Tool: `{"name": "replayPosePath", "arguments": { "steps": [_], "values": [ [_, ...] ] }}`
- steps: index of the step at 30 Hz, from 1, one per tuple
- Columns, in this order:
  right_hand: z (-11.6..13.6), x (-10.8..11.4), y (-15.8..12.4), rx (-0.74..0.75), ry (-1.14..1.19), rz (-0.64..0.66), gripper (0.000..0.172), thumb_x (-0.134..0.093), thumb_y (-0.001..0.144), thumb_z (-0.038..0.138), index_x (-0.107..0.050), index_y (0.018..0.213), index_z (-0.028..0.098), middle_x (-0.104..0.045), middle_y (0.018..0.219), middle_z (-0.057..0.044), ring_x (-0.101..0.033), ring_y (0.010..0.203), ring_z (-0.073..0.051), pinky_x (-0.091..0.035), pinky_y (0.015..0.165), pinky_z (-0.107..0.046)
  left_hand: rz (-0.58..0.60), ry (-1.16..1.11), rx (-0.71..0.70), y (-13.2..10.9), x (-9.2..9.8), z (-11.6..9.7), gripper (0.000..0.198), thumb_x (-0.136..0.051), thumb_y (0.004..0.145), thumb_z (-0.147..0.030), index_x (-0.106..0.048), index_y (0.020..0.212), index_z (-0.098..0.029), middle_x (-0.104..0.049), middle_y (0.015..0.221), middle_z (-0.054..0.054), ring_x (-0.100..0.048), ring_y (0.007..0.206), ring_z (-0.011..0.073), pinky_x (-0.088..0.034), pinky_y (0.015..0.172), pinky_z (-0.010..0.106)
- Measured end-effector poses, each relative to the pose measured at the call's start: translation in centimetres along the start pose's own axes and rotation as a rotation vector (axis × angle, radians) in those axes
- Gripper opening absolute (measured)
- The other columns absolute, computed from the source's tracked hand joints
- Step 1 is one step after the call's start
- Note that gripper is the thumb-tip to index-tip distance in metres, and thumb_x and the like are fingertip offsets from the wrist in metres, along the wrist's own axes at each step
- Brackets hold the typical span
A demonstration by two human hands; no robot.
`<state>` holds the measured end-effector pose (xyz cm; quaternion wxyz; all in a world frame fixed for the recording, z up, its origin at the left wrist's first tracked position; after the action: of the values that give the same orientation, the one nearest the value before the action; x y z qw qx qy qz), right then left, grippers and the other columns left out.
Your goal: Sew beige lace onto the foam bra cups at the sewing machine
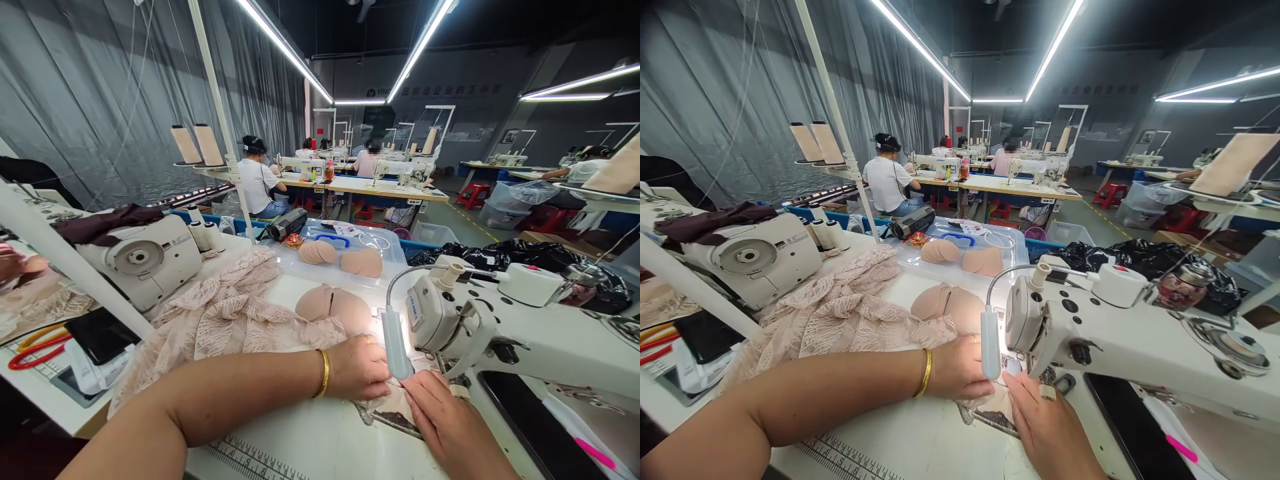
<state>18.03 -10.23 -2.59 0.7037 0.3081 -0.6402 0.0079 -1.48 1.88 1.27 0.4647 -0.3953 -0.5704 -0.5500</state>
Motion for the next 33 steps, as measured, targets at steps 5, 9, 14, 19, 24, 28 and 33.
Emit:
{"name": "replayPosePath", "arguments": {
  "steps": [5,9,14,19,24,28,33],
  "values": [
    [0.7,0.6,0.7,0.000,0.005,-0.081,0.034,-0.039,0.106,0.020,-0.058,0.135,0.019,-0.071,0.095,-0.007,-0.073,0.080,-0.022,-0.058,0.052,-0.029,-0.051,-0.044,-0.102,0.0,-0.2,0.7,0.021,-0.066,0.098,-0.039,-0.068,0.091,-0.020,-0.074,0.101,0.006,-0.064,0.093,0.0192,-0.047,0.094,0.034],
    [0.8,0.7,0.7,-0.019,0.047,-0.101,0.033,-0.035,0.109,0.022,-0.058,0.133,0.021,-0.066,0.086,-0.002,-0.067,0.058,-0.016,-0.053,0.045,-0.027,-0.052,-0.011,-0.127,0.5,-0.6,1.4,0.024,-0.066,0.098,-0.041,-0.070,0.089,-0.020,-0.074,0.099,0.006,-0.065,0.092,0.0200,-0.047,0.090,0.034],
    [0.8,0.8,0.7,-0.010,0.056,-0.059,0.031,-0.037,0.109,0.021,-0.055,0.134,0.022,-0.064,0.086,0.000,-0.064,0.052,-0.014,-0.056,0.049,-0.027,-0.010,0.063,-0.049,1.0,0.0,1.5,0.027,-0.066,0.096,-0.042,-0.071,0.084,-0.019,-0.071,0.093,0.008,-0.063,0.093,0.0239,-0.046,0.085,0.038],
    [0.7,1.1,0.9,-0.017,0.102,-0.086,0.028,-0.039,0.109,0.022,-0.058,0.130,0.024,-0.066,0.087,-0.002,-0.069,0.060,-0.016,-0.058,0.055,-0.028,0.083,0.076,0.086,1.1,0.7,0.8,0.022,-0.065,0.093,-0.039,-0.072,0.090,-0.019,-0.068,0.100,0.011,-0.061,0.099,0.0294,-0.046,0.082,0.042],
    [0.8,1.4,0.5,-0.097,0.297,-0.104,0.025,-0.045,0.107,0.029,-0.067,0.121,0.029,-0.071,0.094,-0.002,-0.070,0.070,-0.018,-0.059,0.068,-0.031,0.140,0.049,0.158,1.4,1.4,1.0,0.011,-0.070,0.078,-0.013,-0.067,0.089,-0.013,-0.068,0.091,0.013,-0.063,0.082,0.0242,-0.047,0.074,0.037],
    [3.3,1.8,1.2,-0.550,0.851,-0.019,0.034,-0.051,0.104,0.055,-0.064,0.124,0.031,-0.073,0.091,-0.001,-0.068,0.073,-0.019,-0.056,0.068,-0.030,0.099,-0.056,0.179,-1.1,3.5,-1.0,0.025,-0.065,0.082,-0.008,-0.068,0.107,-0.014,-0.072,0.097,0.011,-0.067,0.088,0.0233,-0.051,0.081,0.034],
    [8.1,2.7,3.3,-0.918,1.344,-0.159,0.072,-0.073,0.083,0.070,-0.054,0.138,0.026,-0.069,0.076,0.002,-0.060,0.063,-0.019,-0.051,0.064,-0.031,-0.115,-1.267,0.418,-7.4,4.2,-9.3,0.043,-0.079,0.085,-0.052,-0.074,0.118,-0.024,-0.072,0.121,0.013,-0.064,0.119,0.0299,-0.047,0.105,0.040]
  ]
}}
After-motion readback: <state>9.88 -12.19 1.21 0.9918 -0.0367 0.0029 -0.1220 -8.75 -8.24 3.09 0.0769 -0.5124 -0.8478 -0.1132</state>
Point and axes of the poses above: each hand's wrist, its own y-axis towards the middle knuckle, its own x-axis out of the back of the hand, z = x × y, the point moved 2 cm from there along y, towards the middle knuckle
